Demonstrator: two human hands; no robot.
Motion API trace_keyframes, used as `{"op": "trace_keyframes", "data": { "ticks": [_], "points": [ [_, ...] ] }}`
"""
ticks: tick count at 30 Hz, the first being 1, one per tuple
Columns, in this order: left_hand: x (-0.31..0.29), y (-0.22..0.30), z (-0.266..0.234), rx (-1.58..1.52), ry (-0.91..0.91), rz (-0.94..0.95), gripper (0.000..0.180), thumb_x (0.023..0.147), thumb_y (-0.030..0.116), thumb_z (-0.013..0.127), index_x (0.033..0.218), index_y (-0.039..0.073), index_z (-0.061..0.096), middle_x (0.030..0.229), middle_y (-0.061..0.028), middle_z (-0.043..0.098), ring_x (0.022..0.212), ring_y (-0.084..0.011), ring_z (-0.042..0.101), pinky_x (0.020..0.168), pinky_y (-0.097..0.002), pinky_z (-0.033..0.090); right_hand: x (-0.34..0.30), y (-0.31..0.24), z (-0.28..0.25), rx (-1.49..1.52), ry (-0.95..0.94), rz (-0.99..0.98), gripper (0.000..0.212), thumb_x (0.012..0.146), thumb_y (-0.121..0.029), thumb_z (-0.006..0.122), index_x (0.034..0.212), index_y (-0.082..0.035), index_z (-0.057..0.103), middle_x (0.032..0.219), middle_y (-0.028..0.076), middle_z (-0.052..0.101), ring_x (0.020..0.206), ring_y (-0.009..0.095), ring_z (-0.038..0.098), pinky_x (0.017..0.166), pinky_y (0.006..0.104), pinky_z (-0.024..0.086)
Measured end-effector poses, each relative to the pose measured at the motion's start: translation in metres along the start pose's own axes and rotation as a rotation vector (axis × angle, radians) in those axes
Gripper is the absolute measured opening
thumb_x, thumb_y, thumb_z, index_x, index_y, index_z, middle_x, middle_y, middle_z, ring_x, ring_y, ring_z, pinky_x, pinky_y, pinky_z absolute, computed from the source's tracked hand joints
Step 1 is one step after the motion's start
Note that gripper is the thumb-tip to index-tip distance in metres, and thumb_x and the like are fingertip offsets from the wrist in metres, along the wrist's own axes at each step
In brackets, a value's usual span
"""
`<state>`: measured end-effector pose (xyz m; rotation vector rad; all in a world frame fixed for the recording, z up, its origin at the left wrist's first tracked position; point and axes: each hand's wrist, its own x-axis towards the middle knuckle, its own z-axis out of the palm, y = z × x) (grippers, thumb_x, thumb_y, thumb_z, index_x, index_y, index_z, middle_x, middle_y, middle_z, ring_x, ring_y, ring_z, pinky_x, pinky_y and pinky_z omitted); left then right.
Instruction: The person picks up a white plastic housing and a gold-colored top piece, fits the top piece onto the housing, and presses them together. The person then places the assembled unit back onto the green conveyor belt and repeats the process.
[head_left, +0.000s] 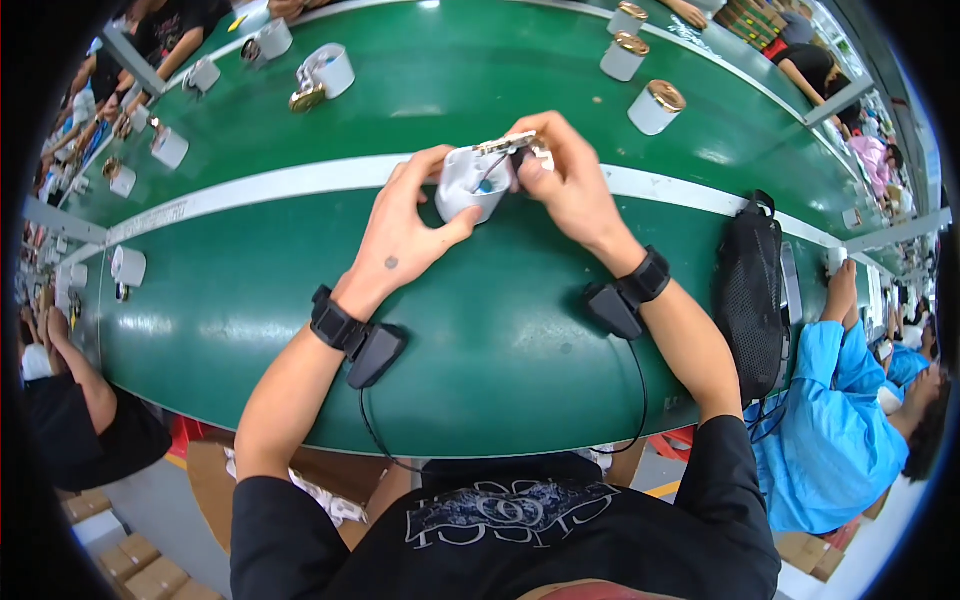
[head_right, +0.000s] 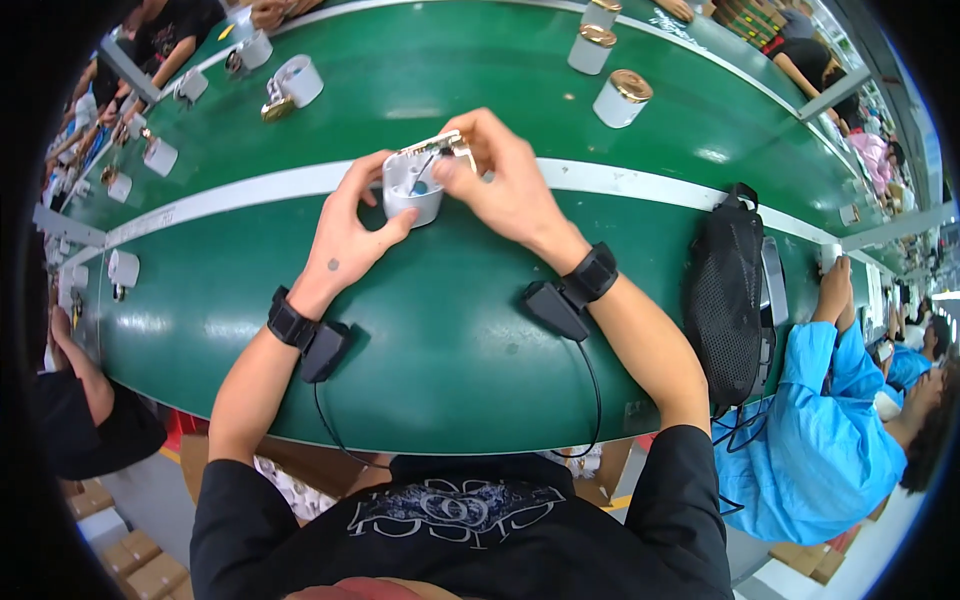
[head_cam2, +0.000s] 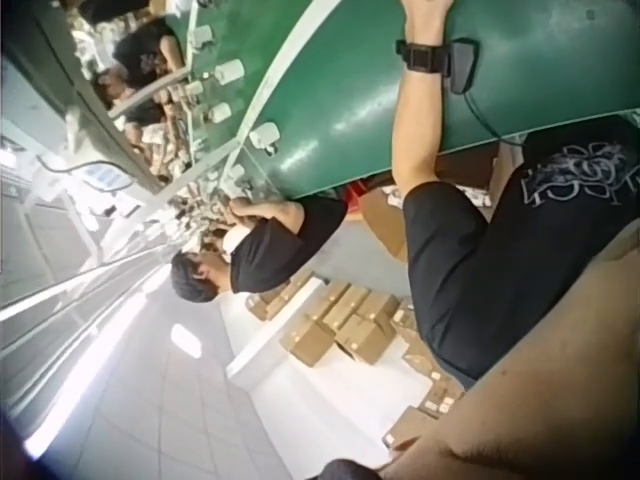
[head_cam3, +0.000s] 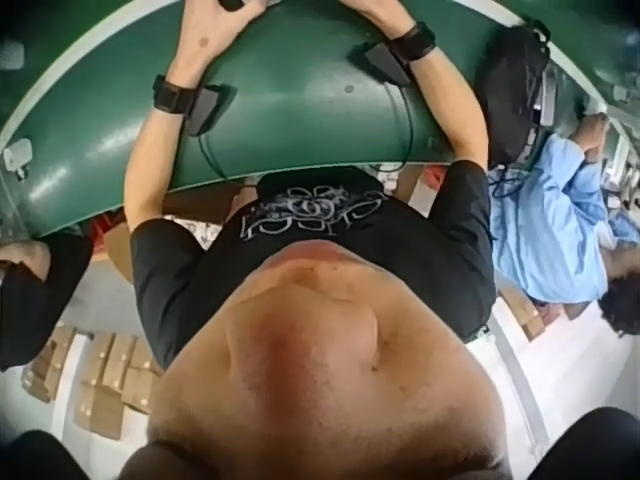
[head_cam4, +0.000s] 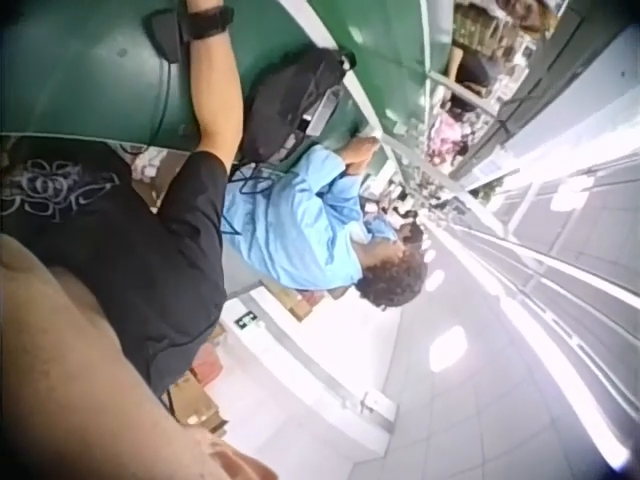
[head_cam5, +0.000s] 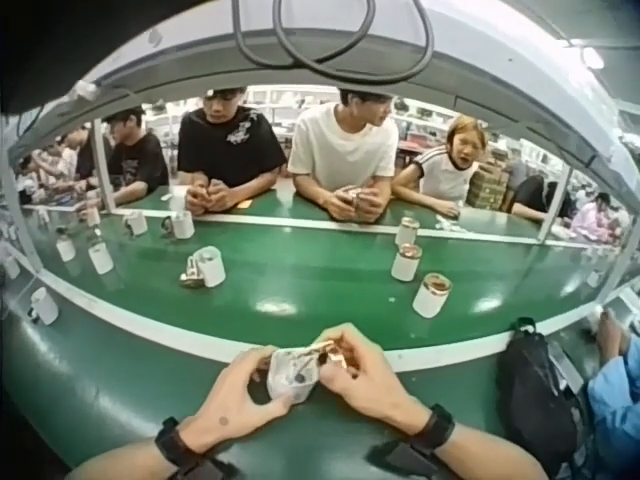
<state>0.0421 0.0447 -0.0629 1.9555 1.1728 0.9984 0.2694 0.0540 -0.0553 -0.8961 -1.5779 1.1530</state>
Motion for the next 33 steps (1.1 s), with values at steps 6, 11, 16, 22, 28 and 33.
{"op": "trace_keyframes", "data": {
  "ticks": [6,11,16,22,28,33],
  "points": [
    [-0.012,-0.017,-0.004,0.037,-0.127,0.178,0.057,0.082,0.023,0.078,0.132,0.002,0.059,0.116,-0.0116,0.063,0.099,-0.0232,0.061,0.085,-0.0384,0.049,-0.001,-0.008,0.020,-0.204,0.006,-0.088,0.051,0.106,-0.049,0.049,0.117,-0.002,0.064,0.101,0.002,0.065,0.088,0.011,0.060,0.081,0.0266,0.049],
    [-0.023,-0.015,-0.003,-0.172,-0.221,0.060,0.048,0.089,0.028,0.076,0.126,0.001,0.062,0.098,-0.0089,0.060,0.074,-0.0166,0.052,0.072,-0.0347,0.048,-0.004,-0.002,0.036,-0.332,0.001,-0.154,0.051,0.107,-0.047,0.047,0.117,-0.001,0.066,0.103,0.005,0.066,0.087,0.012,0.060,0.079,0.0278,0.048],
    [-0.027,-0.011,0.002,-0.255,-0.246,-0.217,0.041,0.096,0.032,0.070,0.120,-0.001,0.063,0.081,-0.0065,0.058,0.058,-0.0112,0.044,0.060,-0.0305,0.045,-0.007,-0.008,0.045,-0.452,-0.016,-0.200,0.043,0.104,-0.041,0.053,0.118,-0.003,0.068,0.101,0.008,0.065,0.083,0.016,0.061,0.075,0.0298,0.049],
    [-0.028,-0.011,0.007,-0.395,-0.202,-0.277,0.035,0.100,0.030,0.065,0.117,-0.001,0.062,0.079,-0.0050,0.059,0.054,-0.0096,0.050,0.056,-0.0297,0.046,-0.006,-0.004,0.049,-0.594,0.016,-0.323,0.034,0.098,-0.032,0.063,0.118,-0.006,0.069,0.097,0.008,0.063,0.083,0.018,0.062,0.072,0.0310,0.050],
    [-0.030,-0.011,0.004,-0.580,-0.237,-0.251,0.033,0.101,0.026,0.063,0.118,-0.002,0.062,0.092,-0.0065,0.064,0.054,-0.0123,0.060,0.055,-0.0281,0.049,-0.012,-0.001,0.038,-0.537,-0.016,-0.198,0.036,0.097,-0.032,0.065,0.119,-0.004,0.069,0.099,0.007,0.062,0.084,0.017,0.061,0.073,0.0301,0.049],
    [-0.028,-0.016,-0.007,-0.608,-0.375,-0.277,0.042,0.098,0.028,0.068,0.127,-0.002,0.059,0.102,-0.0093,0.067,0.058,-0.0137,0.064,0.058,-0.0282,0.051,-0.016,0.004,0.035,-0.499,-0.012,-0.192,0.040,0.096,-0.035,0.065,0.119,-0.002,0.069,0.102,0.007,0.061,0.085,0.016,0.061,0.075,0.0297,0.049]
  ]
}}
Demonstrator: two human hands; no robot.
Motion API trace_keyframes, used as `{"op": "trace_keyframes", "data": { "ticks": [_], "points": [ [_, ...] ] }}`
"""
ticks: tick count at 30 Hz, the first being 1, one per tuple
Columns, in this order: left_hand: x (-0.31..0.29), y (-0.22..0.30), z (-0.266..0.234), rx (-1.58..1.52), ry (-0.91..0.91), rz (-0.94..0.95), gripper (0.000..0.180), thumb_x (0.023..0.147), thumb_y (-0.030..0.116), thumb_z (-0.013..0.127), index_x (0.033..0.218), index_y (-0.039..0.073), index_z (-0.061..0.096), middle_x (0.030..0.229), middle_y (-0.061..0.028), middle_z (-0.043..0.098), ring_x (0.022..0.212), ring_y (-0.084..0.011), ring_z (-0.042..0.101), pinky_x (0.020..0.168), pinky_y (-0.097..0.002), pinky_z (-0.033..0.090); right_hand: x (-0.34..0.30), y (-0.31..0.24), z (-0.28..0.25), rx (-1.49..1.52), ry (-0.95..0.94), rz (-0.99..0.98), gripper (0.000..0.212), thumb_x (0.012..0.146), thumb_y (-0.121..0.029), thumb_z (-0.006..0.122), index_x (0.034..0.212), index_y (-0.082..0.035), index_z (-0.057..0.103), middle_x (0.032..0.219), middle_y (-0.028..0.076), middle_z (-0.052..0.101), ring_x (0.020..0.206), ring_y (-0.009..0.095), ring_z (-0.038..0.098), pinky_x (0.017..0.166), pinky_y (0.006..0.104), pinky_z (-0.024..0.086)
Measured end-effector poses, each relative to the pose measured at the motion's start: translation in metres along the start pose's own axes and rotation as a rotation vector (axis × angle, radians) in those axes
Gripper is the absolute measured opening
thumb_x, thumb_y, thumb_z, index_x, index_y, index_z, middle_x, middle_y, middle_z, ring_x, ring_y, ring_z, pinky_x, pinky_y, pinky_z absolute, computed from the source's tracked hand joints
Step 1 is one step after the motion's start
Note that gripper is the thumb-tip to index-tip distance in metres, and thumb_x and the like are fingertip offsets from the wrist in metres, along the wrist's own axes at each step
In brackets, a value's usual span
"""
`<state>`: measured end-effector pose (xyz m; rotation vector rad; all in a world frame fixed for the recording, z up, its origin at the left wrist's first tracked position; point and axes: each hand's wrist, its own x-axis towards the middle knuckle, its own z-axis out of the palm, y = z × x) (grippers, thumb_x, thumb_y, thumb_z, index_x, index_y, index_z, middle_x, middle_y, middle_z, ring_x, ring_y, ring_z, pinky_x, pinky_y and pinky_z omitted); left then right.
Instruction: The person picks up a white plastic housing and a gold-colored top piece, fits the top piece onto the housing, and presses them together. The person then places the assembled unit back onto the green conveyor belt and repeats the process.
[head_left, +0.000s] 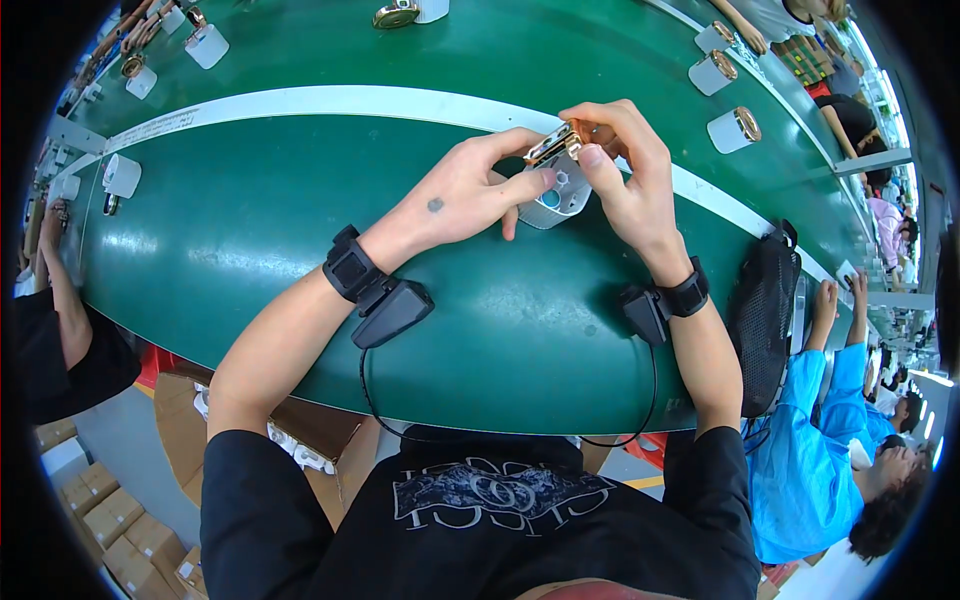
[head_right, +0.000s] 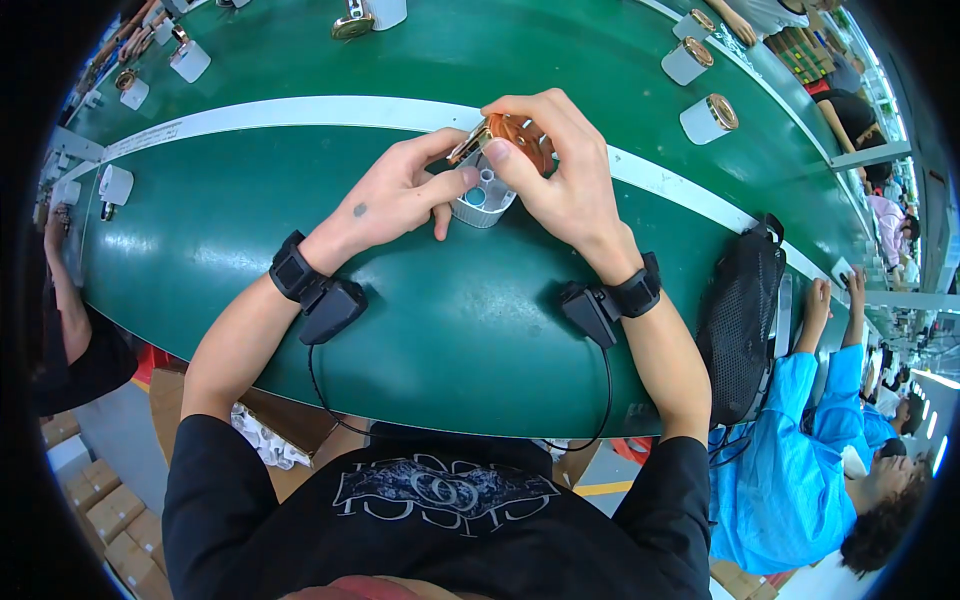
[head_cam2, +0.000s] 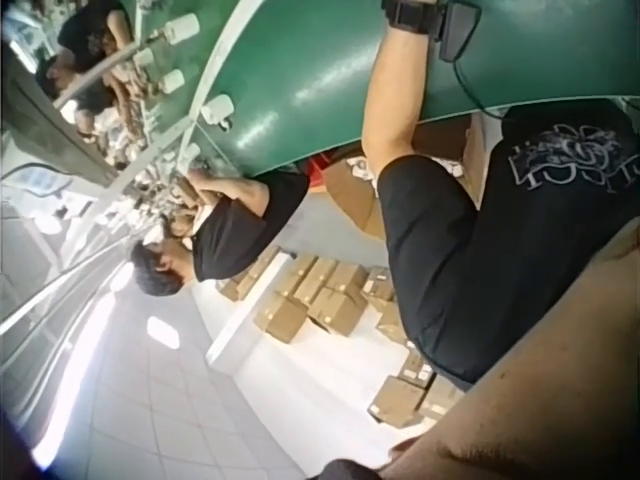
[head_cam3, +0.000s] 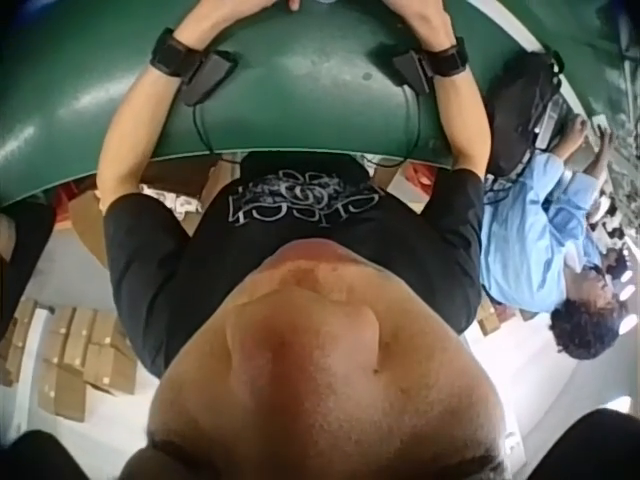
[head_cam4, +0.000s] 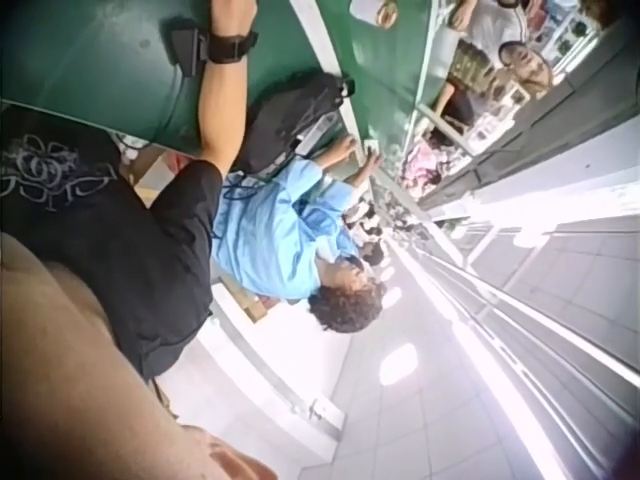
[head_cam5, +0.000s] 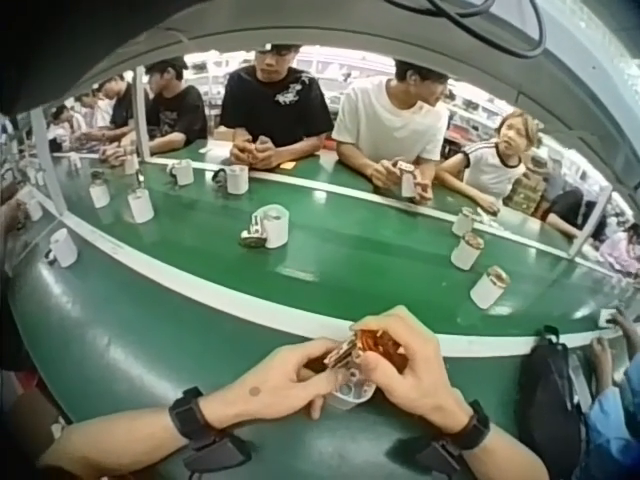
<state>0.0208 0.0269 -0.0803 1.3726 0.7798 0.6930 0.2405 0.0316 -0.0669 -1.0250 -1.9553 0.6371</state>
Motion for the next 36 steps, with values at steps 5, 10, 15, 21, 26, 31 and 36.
{"op": "trace_keyframes", "data": {
  "ticks": [5,10,15,21,26,31,36],
  "points": [
    [-0.007,-0.006,-0.002,0.110,-0.019,0.054,0.065,0.091,0.032,0.078,0.139,-0.002,0.053,0.106,-0.0128,0.070,0.065,-0.0148,0.069,0.063,-0.0289,0.054,-0.002,0.002,-0.002,-0.083,-0.005,-0.091,0.043,0.095,-0.039,0.066,0.117,-0.002,0.070,0.101,0.008,0.062,0.086,0.017,0.062,0.076,0.0305,0.050],
    [-0.006,-0.011,-0.003,0.171,-0.045,0.042,0.074,0.086,0.034,0.083,0.143,-0.002,0.051,0.105,-0.0144,0.071,0.068,-0.0153,0.071,0.065,-0.0293,0.055,-0.002,0.007,0.001,-0.127,-0.026,-0.174,0.044,0.093,-0.040,0.067,0.115,-0.003,0.071,0.100,0.010,0.064,0.087,0.020,0.063,0.077,0.0316,0.051],
    [-0.007,-0.008,-0.002,0.225,-0.032,0.037,0.074,0.085,0.034,0.083,0.142,-0.002,0.052,0.105,-0.0145,0.072,0.068,-0.0160,0.071,0.065,-0.0299,0.055,-0.001,0.006,-0.005,-0.175,-0.023,-0.254,0.042,0.091,-0.039,0.069,0.114,-0.004,0.072,0.101,0.012,0.066,0.091,0.024,0.065,0.077,0.0329,0.053],
    [-0.010,-0.009,-0.005,0.229,-0.024,0.035,0.073,0.085,0.034,0.082,0.141,-0.002,0.053,0.106,-0.0149,0.072,0.067,-0.0166,0.071,0.064,-0.0306,0.055,0.001,0.000,-0.004,-0.266,-0.029,-0.306,0.040,0.087,-0.036,0.072,0.113,-0.005,0.073,0.101,0.012,0.067,0.091,0.024,0.068,0.075,0.0330,0.056],
    [-0.010,-0.012,-0.005,0.240,-0.024,0.031,0.072,0.085,0.035,0.082,0.140,-0.001,0.053,0.103,-0.0148,0.073,0.066,-0.0169,0.071,0.064,-0.0308,0.055,0.002,-0.005,-0.006,-0.297,-0.034,-0.333,0.039,0.084,-0.035,0.074,0.112,-0.007,0.074,0.101,0.011,0.066,0.089,0.024,0.068,0.074,0.0322,0.057],
    [-0.011,-0.015,-0.006,0.265,-0.019,0.054,0.071,0.085,0.035,0.082,0.139,-0.001,0.054,0.099,-0.0143,0.073,0.066,-0.0172,0.070,0.063,-0.0310,0.054,0.002,-0.007,-0.004,-0.328,-0.062,-0.333,0.039,0.082,-0.032,0.076,0.113,-0.008,0.075,0.101,0.011,0.065,0.089,0.024,0.068,0.075,0.0323,0.057],
    [-0.011,-0.016,-0.007,0.273,-0.031,0.037,0.071,0.085,0.036,0.082,0.138,-0.001,0.054,0.097,-0.0144,0.072,0.065,-0.0171,0.070,0.063,-0.0312,0.053,0.001,-0.009,-0.004,-0.341,-0.088,-0.317,0.040,0.081,-0.031,0.078,0.114,-0.008,0.075,0.102,0.010,0.064,0.089,0.025,0.067,0.077,0.0332,0.057]
  ]
}}
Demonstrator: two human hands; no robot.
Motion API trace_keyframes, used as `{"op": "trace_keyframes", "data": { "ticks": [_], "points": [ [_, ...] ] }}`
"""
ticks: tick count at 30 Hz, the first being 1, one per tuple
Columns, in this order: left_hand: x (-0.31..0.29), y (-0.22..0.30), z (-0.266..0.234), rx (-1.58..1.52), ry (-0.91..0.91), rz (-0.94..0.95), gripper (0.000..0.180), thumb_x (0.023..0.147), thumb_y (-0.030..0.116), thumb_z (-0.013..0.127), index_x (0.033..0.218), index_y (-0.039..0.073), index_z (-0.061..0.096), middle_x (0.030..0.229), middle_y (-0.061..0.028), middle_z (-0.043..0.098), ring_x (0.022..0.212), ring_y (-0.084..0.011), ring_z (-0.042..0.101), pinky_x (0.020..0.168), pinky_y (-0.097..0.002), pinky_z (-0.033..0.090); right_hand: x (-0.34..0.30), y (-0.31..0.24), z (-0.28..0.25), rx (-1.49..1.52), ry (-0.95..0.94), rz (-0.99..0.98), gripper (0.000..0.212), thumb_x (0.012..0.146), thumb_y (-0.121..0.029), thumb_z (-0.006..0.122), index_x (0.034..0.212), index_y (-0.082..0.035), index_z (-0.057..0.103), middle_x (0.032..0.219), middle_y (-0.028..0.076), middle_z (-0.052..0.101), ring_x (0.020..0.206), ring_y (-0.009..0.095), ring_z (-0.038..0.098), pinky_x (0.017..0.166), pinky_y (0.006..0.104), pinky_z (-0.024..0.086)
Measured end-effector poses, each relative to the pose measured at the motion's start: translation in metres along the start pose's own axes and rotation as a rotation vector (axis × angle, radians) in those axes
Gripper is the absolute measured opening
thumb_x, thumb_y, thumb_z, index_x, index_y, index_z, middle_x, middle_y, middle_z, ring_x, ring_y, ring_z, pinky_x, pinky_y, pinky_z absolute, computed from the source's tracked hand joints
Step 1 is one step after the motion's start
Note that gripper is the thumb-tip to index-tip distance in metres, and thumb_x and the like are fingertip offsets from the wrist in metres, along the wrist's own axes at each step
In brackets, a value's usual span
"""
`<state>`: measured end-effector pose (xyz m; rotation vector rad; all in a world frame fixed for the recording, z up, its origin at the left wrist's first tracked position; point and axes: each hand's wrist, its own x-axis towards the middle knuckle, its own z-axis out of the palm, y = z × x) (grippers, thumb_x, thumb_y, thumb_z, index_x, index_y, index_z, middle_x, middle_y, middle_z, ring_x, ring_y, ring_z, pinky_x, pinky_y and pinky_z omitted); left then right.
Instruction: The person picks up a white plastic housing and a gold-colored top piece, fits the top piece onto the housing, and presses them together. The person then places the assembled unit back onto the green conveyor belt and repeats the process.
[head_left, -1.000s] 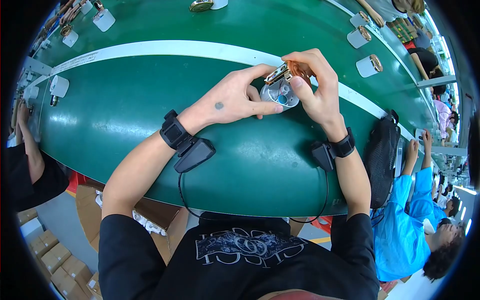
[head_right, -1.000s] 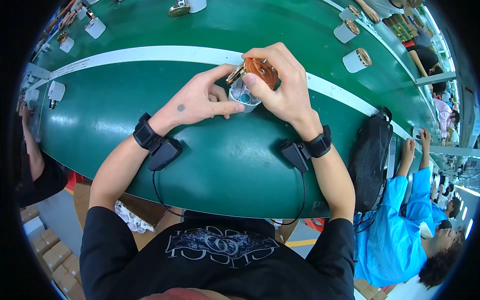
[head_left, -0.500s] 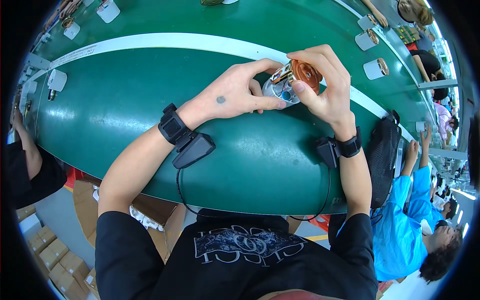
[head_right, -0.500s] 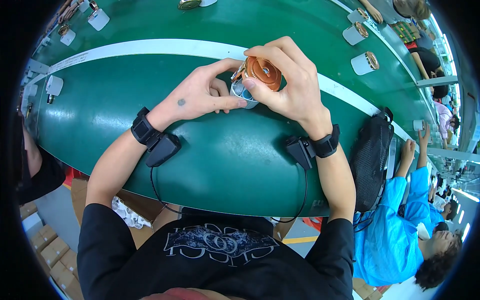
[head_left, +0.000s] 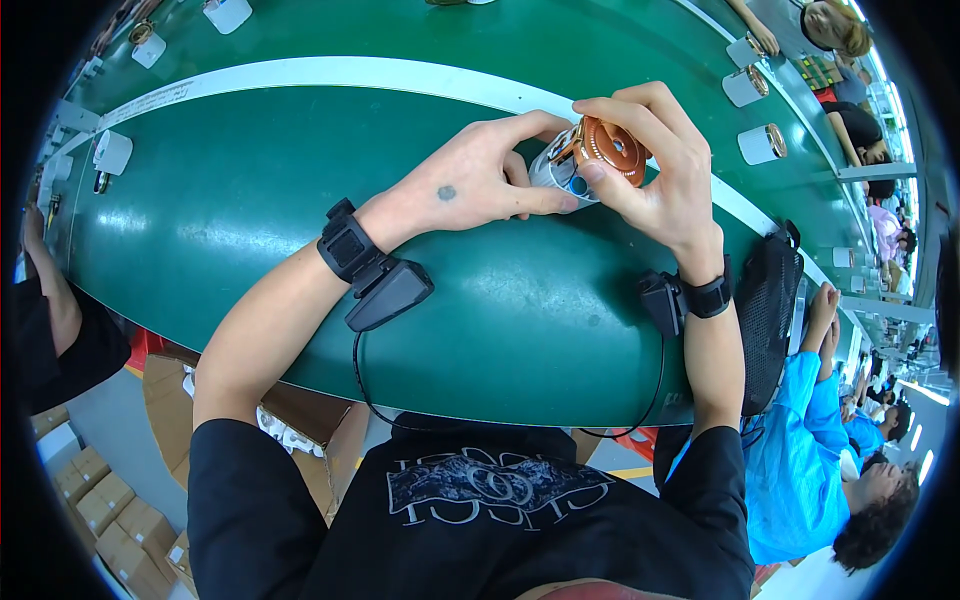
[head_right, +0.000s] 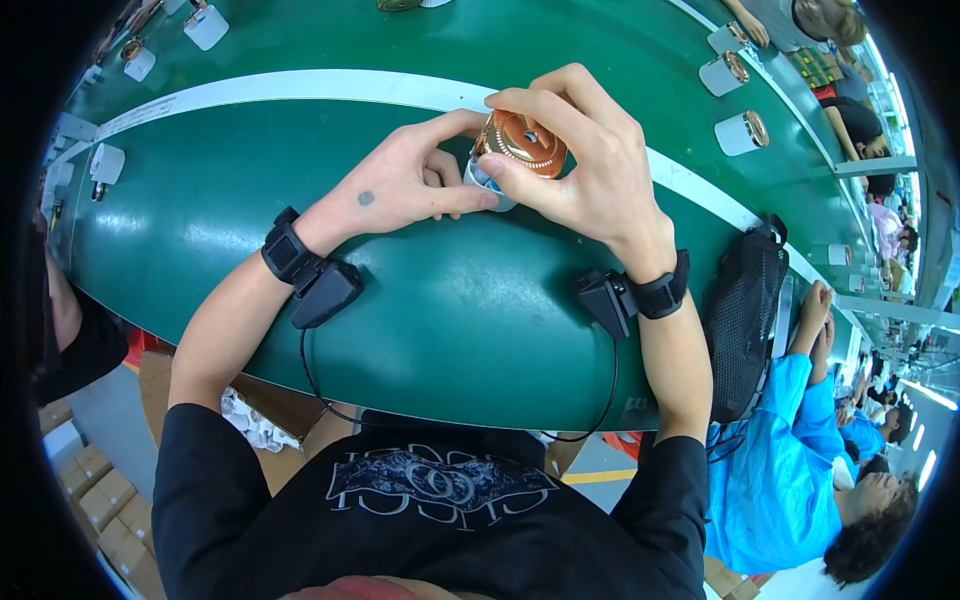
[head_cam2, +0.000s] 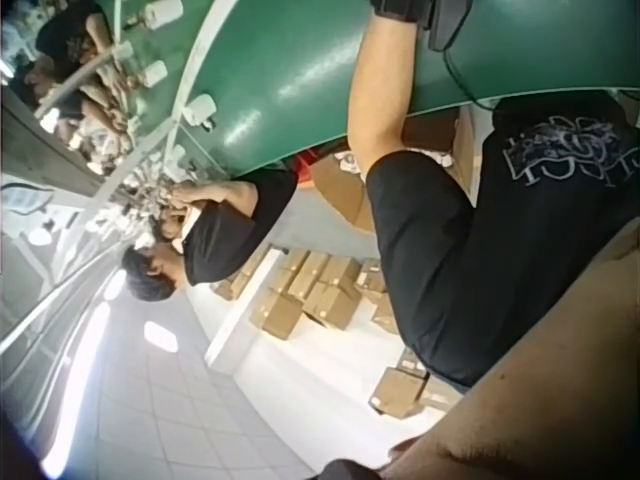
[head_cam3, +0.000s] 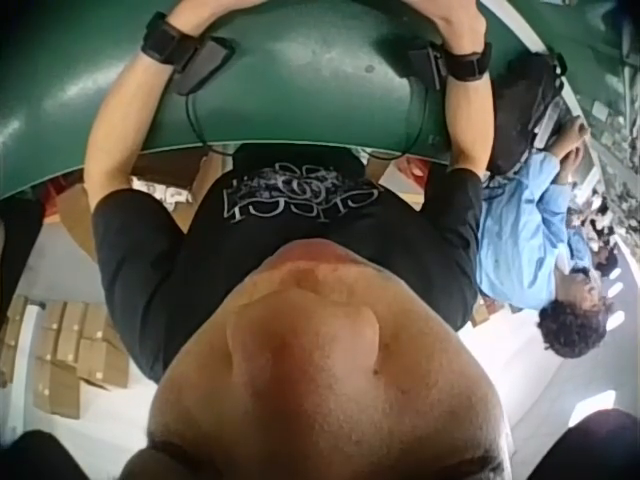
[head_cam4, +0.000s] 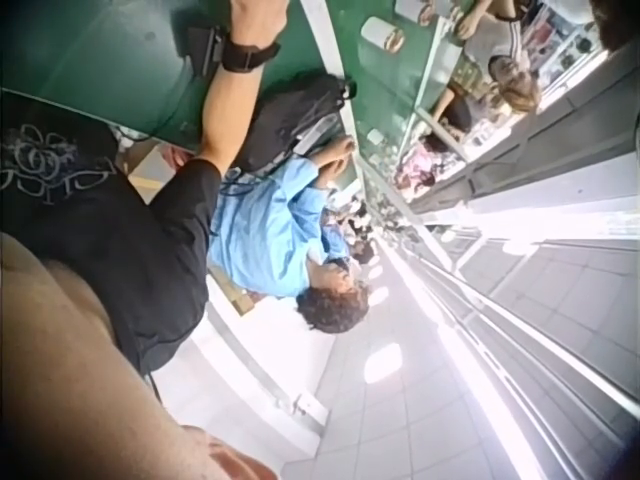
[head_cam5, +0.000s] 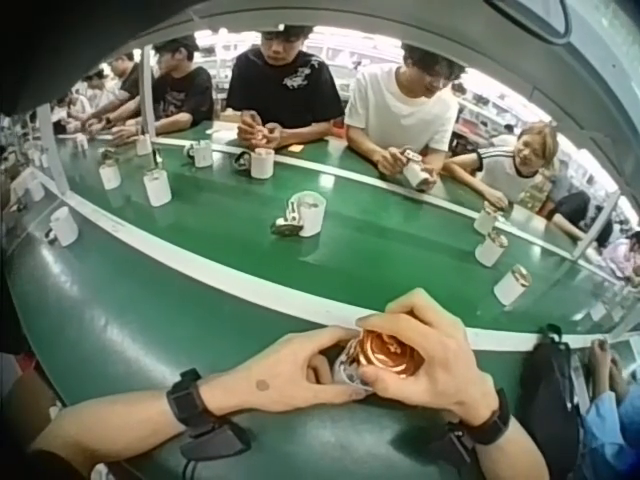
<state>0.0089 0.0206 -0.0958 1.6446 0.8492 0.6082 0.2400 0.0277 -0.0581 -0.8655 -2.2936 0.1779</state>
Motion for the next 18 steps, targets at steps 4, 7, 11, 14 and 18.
{"op": "trace_keyframes", "data": {
  "ticks": [4,7,11,14,18],
  "points": [
    [0.000,-0.003,0.001,0.018,0.018,0.031,0.070,0.085,0.035,0.082,0.137,-0.001,0.055,0.095,-0.0144,0.072,0.064,-0.0171,0.069,0.062,-0.0309,0.052,0.001,-0.004,-0.001,-0.001,-0.038,0.016,0.040,0.081,-0.029,0.078,0.115,-0.008,0.075,0.103,0.011,0.063,0.091,0.025,0.067,0.079,0.0337,0.057],
    [-0.001,-0.005,0.002,0.014,0.028,0.073,0.070,0.085,0.036,0.082,0.137,-0.002,0.055,0.092,-0.0141,0.072,0.064,-0.0170,0.069,0.061,-0.0305,0.052,0.002,-0.005,0.000,0.000,-0.060,0.028,0.041,0.081,-0.029,0.079,0.116,-0.008,0.075,0.104,0.011,0.063,0.092,0.025,0.067,0.080,0.0341,0.057],
    [-0.002,-0.003,0.002,0.004,0.026,0.059,0.069,0.085,0.036,0.082,0.136,-0.002,0.055,0.090,-0.0133,0.072,0.063,-0.0169,0.069,0.060,-0.0303,0.052,0.002,-0.006,-0.001,0.001,-0.091,0.049,0.042,0.081,-0.028,0.079,0.118,-0.009,0.074,0.105,0.011,0.063,0.094,0.026,0.067,0.082,0.0350,0.057],
    [-0.002,-0.010,0.001,0.013,0.013,0.049,0.070,0.085,0.037,0.082,0.136,-0.002,0.055,0.089,-0.0127,0.071,0.063,-0.0166,0.069,0.059,-0.0301,0.052,0.003,-0.006,-0.002,0.012,-0.123,0.055,0.043,0.081,-0.028,0.079,0.119,-0.009,0.074,0.106,0.011,0.063,0.095,0.027,0.067,0.083,0.0361,0.057],
    [0.002,-0.012,0.002,-0.007,0.009,0.065,0.070,0.086,0.038,0.083,0.136,-0.002,0.054,0.086,-0.0121,0.070,0.063,-0.0165,0.068,0.058,-0.0301,0.052,0.003,-0.008,-0.008,0.001,-0.220,0.070,0.045,0.082,-0.030,0.080,0.122,-0.010,0.073,0.110,0.011,0.063,0.099,0.029,0.066,0.087,0.0374,0.056]
  ]
}}
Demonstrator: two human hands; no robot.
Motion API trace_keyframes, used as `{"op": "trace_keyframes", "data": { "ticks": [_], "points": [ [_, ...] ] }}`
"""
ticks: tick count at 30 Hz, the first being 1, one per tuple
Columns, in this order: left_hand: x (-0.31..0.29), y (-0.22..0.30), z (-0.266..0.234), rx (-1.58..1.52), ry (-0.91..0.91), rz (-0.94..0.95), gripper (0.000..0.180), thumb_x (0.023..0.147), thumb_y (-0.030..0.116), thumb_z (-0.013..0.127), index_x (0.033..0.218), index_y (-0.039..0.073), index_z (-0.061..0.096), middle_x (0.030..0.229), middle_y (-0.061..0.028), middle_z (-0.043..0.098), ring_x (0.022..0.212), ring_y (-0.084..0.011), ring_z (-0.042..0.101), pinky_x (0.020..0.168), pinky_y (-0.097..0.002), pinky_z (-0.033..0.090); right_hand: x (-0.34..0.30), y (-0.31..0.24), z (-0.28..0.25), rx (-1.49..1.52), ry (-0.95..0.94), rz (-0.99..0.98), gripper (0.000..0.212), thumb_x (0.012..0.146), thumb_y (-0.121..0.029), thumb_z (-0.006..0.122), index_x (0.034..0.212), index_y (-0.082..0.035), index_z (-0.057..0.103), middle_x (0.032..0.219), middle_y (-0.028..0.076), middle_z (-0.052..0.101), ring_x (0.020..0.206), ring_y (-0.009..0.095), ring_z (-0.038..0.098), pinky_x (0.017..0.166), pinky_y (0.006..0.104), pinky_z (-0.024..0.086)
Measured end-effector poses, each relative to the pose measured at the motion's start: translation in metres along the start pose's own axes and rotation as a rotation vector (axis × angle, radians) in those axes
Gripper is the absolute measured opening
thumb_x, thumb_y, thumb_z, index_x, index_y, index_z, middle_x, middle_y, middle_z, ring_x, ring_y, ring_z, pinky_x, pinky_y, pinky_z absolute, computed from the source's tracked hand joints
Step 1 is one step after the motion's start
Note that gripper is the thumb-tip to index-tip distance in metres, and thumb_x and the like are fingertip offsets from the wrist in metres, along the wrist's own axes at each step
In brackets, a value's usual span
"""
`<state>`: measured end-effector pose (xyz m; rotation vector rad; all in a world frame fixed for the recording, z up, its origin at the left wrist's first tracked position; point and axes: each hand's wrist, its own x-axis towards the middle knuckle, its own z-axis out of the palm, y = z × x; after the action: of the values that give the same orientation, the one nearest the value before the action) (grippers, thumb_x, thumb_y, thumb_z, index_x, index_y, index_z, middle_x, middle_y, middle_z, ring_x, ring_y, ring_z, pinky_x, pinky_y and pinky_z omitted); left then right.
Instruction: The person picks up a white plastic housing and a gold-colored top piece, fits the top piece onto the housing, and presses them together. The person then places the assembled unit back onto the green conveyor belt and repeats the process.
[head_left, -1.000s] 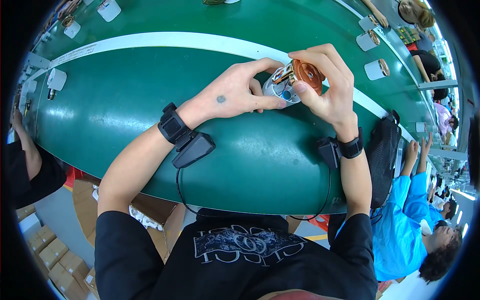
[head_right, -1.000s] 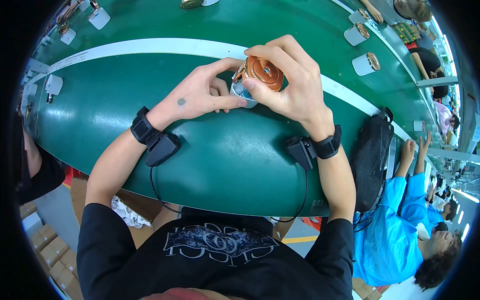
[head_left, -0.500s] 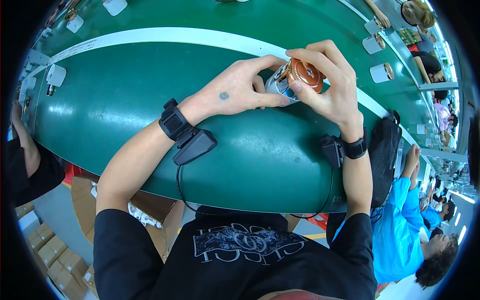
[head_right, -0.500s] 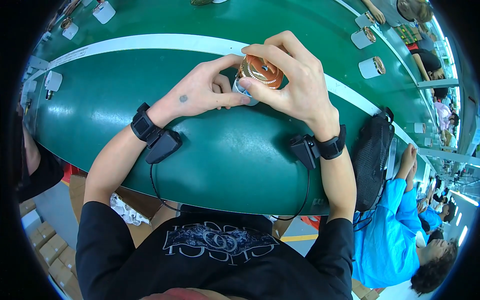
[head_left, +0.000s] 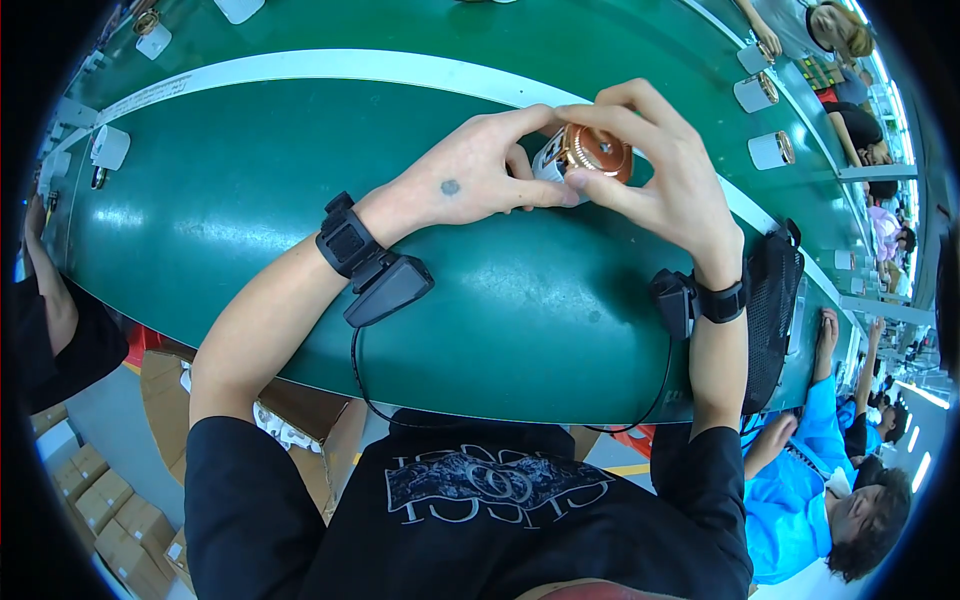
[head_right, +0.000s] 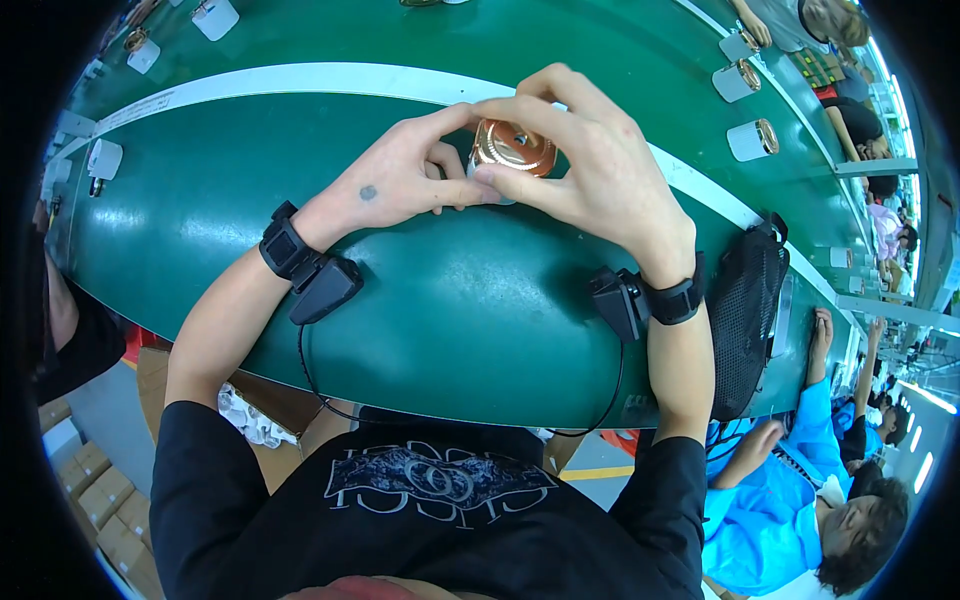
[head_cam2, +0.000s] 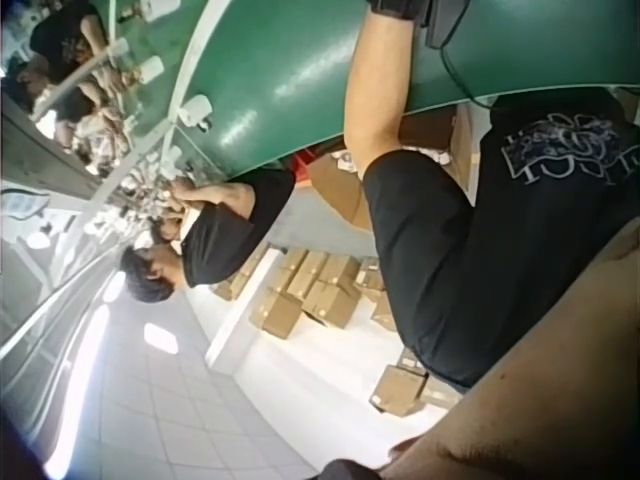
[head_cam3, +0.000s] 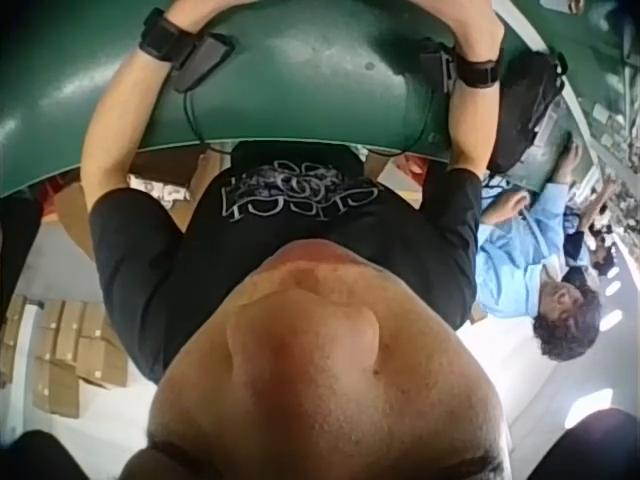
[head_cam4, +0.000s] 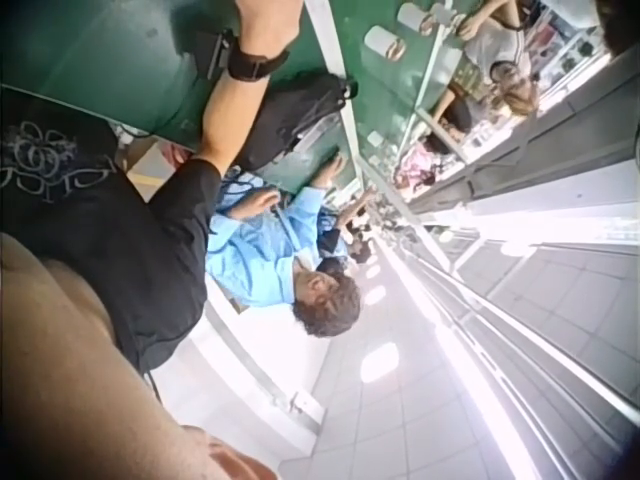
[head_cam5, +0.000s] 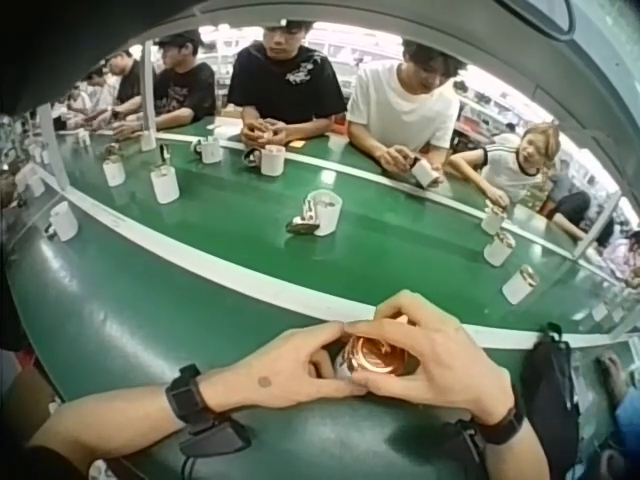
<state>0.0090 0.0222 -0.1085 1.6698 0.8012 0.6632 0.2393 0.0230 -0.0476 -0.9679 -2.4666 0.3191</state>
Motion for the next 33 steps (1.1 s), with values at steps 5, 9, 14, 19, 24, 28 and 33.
{"op": "trace_keyframes", "data": {
  "ticks": [5,9,14,19,24,28,33],
  "points": [
    [0.003,-0.003,-0.004,0.001,-0.004,-0.025,0.068,0.087,0.040,0.083,0.133,-0.001,0.055,0.085,-0.0105,0.070,0.065,-0.0153,0.068,0.057,-0.0285,0.052,0.001,-0.001,0.005,-0.020,-0.092,0.054,0.047,0.085,-0.032,0.080,0.125,-0.010,0.072,0.119,0.010,0.061,0.107,0.030,0.065,0.093,0.0383,0.055],
    [0.007,0.004,-0.003,-0.113,0.056,0.032,0.061,0.091,0.038,0.079,0.132,-0.001,0.056,0.085,-0.0072,0.069,0.066,-0.0135,0.067,0.058,-0.0260,0.052,0.003,0.001,0.004,-0.039,-0.062,0.051,0.048,0.089,-0.033,0.076,0.131,-0.009,0.068,0.124,0.011,0.060,0.111,0.031,0.064,0.096,0.0390,0.054],
    [0.015,0.022,-0.011,-0.422,0.054,-0.091,0.057,0.095,0.034,0.075,0.135,-0.001,0.055,0.089,-0.0042,0.068,0.066,-0.0116,0.065,0.059,-0.0235,0.052,0.011,-0.002,0.020,0.074,0.240,-0.009,0.053,0.095,-0.039,0.067,0.135,-0.005,0.062,0.130,0.016,0.058,0.115,0.032,0.063,0.097,0.0399,0.053],
    [0.019,0.053,0.001,-0.425,0.087,-0.168,0.062,0.096,0.030,0.074,0.140,-0.005,0.049,0.112,-0.0102,0.064,0.086,-0.0156,0.067,0.071,-0.0272,0.055,0.013,-0.001,0.009,0.129,0.414,0.023,0.055,0.100,-0.046,0.054,0.129,0.000,0.062,0.127,0.020,0.062,0.111,0.032,0.065,0.091,0.0404,0.053],
    [0.039,0.069,0.018,0.119,0.309,0.135,0.075,0.090,0.030,0.081,0.144,-0.009,0.045,0.132,-0.0166,0.055,0.114,-0.0219,0.063,0.086,-0.0322,0.056,0.013,0.021,-0.008,0.396,0.464,0.222,0.052,0.105,-0.045,0.045,0.121,0.001,0.063,0.116,0.019,0.068,0.101,0.033,0.068,0.086,0.0399,0.053],
    [0.052,0.072,0.026,0.146,0.321,0.180,0.082,0.086,0.030,0.085,0.145,-0.009,0.044,0.134,-0.0187,0.055,0.120,-0.0245,0.062,0.093,-0.0347,0.056,0.012,0.028,-0.019,0.444,0.504,0.251,0.052,0.106,-0.044,0.041,0.116,0.001,0.064,0.100,0.018,0.071,0.090,0.032,0.070,0.082,0.0387,0.053],
    [0.063,0.081,0.041,0.012,0.339,0.051,0.083,0.084,0.027,0.087,0.145,-0.010,0.044,0.133,-0.0206,0.056,0.116,-0.0251,0.065,0.097,-0.0365,0.056,0.005,0.038,-0.041,0.430,0.408,0.345,0.050,0.107,-0.041,0.041,0.111,0.002,0.066,0.093,0.018,0.072,0.086,0.031,0.070,0.079,0.0386,0.053]
  ]
}}
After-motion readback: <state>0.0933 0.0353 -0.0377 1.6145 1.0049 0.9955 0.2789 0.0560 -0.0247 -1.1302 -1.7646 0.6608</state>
